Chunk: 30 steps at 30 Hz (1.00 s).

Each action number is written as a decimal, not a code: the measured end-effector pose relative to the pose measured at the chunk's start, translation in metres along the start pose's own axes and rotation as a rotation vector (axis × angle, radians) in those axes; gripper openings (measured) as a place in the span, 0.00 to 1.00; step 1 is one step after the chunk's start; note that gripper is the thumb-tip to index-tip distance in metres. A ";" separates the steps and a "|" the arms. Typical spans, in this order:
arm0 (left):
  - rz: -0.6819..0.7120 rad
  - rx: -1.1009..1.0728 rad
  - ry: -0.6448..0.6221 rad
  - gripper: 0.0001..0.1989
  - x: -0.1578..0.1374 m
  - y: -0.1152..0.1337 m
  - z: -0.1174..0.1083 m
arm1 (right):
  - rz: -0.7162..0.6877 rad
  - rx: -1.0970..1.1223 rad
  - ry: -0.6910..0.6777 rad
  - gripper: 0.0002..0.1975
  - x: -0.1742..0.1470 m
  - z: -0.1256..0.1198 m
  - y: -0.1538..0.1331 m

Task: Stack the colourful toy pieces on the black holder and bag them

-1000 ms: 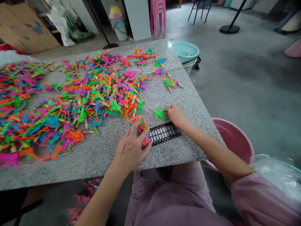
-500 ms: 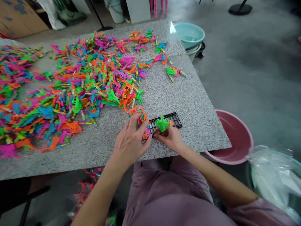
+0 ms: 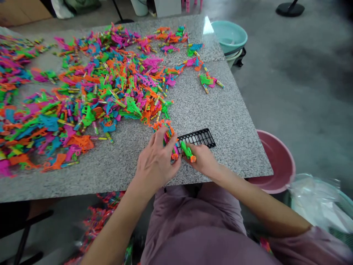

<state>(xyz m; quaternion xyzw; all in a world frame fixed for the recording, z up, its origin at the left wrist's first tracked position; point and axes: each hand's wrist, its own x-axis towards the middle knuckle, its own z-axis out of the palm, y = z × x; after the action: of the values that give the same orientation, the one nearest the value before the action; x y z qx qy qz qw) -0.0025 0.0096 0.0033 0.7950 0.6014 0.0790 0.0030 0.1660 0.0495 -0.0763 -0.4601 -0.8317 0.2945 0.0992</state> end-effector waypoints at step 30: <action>-0.066 -0.005 0.055 0.31 0.001 0.003 0.004 | 0.039 -0.154 -0.110 0.13 0.014 -0.006 -0.038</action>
<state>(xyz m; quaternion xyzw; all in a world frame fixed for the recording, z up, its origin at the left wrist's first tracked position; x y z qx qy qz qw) 0.0007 0.0098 -0.0006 0.7723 0.6270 0.1021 -0.0088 0.1345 0.0479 -0.0506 -0.4656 -0.8470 0.2561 0.0120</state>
